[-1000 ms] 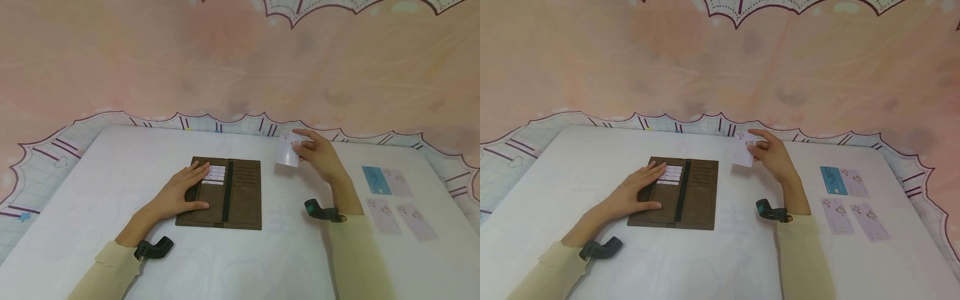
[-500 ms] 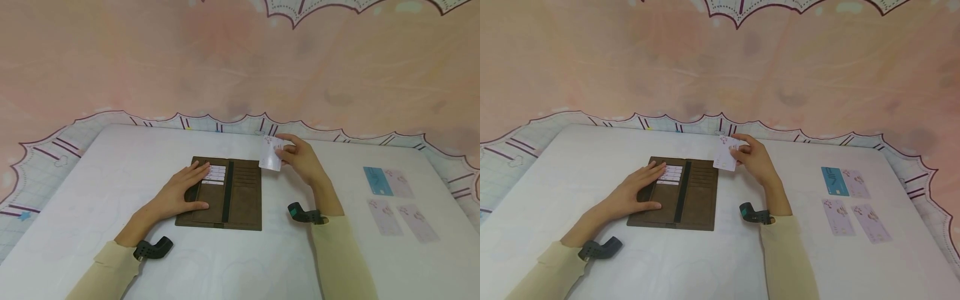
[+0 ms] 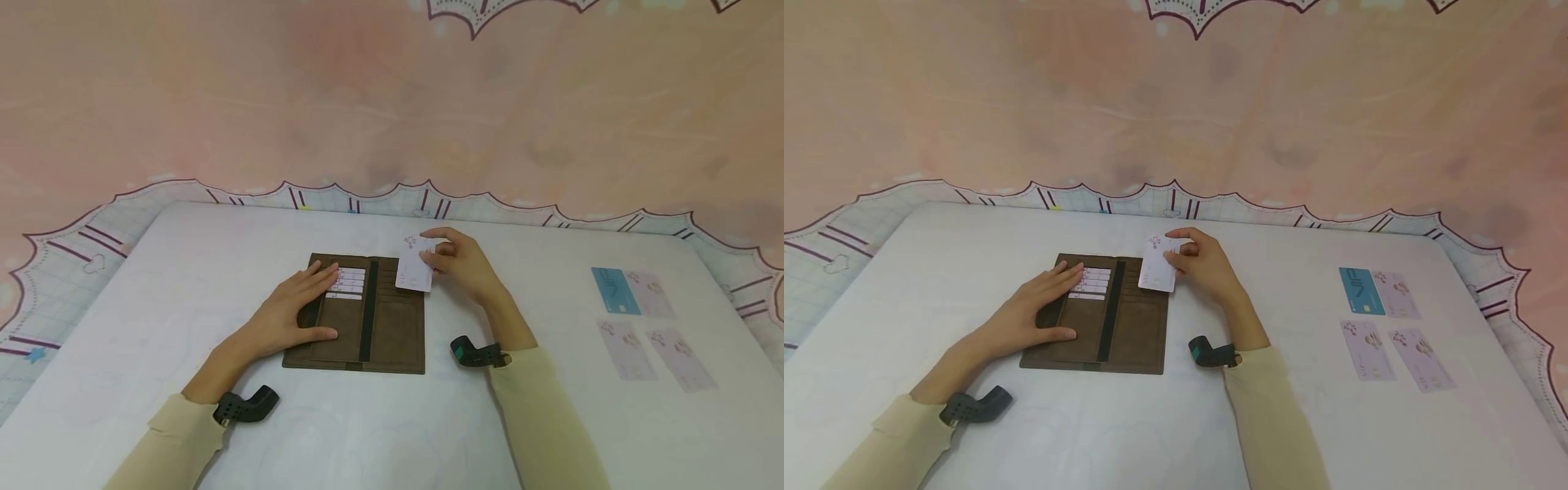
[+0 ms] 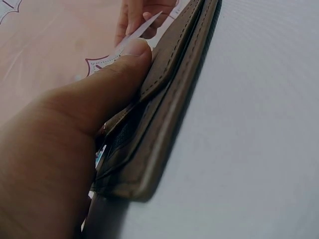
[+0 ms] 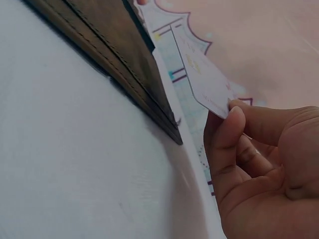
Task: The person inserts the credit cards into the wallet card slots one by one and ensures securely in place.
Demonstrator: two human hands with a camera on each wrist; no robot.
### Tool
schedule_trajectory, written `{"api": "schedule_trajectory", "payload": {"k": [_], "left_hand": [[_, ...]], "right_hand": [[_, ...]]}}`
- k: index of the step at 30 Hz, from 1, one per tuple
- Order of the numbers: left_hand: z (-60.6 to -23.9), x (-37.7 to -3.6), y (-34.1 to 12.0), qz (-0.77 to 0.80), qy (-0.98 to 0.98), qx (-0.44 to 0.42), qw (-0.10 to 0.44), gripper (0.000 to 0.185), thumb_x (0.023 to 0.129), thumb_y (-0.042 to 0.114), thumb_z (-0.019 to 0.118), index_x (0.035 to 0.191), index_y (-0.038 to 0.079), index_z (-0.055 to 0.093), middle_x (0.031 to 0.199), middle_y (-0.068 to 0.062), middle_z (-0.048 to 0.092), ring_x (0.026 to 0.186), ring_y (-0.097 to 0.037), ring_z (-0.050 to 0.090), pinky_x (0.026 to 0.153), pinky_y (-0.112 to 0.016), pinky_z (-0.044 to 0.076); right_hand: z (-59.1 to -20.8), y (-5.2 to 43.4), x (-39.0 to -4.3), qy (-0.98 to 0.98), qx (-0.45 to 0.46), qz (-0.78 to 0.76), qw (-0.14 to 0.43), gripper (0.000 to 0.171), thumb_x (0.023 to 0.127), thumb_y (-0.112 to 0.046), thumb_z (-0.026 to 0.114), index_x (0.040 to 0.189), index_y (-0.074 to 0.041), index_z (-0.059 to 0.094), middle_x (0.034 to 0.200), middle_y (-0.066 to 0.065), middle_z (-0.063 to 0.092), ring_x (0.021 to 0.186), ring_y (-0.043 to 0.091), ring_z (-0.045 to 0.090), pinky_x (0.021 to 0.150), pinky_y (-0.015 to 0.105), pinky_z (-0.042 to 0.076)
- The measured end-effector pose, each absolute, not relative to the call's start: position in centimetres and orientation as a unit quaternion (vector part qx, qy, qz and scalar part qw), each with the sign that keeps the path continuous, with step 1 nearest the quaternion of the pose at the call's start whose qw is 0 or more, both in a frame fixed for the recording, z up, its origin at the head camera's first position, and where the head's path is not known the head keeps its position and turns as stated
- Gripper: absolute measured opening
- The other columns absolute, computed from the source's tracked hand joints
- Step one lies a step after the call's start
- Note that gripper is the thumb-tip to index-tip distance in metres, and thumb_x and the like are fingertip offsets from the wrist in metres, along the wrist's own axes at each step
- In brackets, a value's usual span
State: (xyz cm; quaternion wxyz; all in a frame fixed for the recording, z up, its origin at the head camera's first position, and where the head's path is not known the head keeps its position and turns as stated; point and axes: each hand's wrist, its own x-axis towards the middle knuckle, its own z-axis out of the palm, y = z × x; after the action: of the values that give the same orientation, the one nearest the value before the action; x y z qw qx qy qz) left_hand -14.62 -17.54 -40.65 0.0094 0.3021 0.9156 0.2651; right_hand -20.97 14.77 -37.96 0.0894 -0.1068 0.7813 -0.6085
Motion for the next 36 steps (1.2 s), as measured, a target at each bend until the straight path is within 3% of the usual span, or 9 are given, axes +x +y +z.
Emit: {"api": "schedule_trajectory", "payload": {"k": [8, 25, 36], "left_hand": [[-40.7, -14.6, -17.5, 0.265, 0.915, 0.305, 0.003, 0.093, 0.077, 0.048, 0.076, 0.15, 0.012, 0.032, 0.156, -0.003, 0.026, 0.144, -0.029, 0.013, 0.113, -0.054, 0.012], [-40.6, -14.5, -17.4, 0.262, 0.918, 0.296, 0.015, 0.094, 0.076, 0.049, 0.076, 0.151, 0.014, 0.031, 0.157, 0.0, 0.025, 0.145, -0.027, 0.011, 0.114, -0.052, 0.012], [-40.7, -14.6, -17.5, 0.259, 0.919, 0.297, 0.015, 0.094, 0.076, 0.05, 0.076, 0.151, 0.015, 0.03, 0.157, 0.0, 0.024, 0.145, -0.026, 0.01, 0.114, -0.052, 0.012]], "right_hand": [[-38.3, 13.8, -20.7, 0.786, -0.125, -0.6, 0.082, 0.037, 0.089, -0.003, 0.066, 0.126, -0.004, 0.057, 0.07, 0.007, 0.054, 0.061, 0.019, 0.054, 0.063, 0.025, 0.048], [-39.1, 12.9, -20.7, 0.823, -0.132, -0.544, 0.095, 0.035, 0.091, -0.009, 0.066, 0.125, -0.012, 0.059, 0.071, 0.008, 0.058, 0.064, 0.022, 0.056, 0.068, 0.029, 0.045], [-38.8, 12.9, -20.6, 0.832, -0.146, -0.526, 0.101, 0.029, 0.091, -0.008, 0.065, 0.121, -0.008, 0.063, 0.074, 0.008, 0.059, 0.067, 0.021, 0.057, 0.068, 0.029, 0.046]]}}
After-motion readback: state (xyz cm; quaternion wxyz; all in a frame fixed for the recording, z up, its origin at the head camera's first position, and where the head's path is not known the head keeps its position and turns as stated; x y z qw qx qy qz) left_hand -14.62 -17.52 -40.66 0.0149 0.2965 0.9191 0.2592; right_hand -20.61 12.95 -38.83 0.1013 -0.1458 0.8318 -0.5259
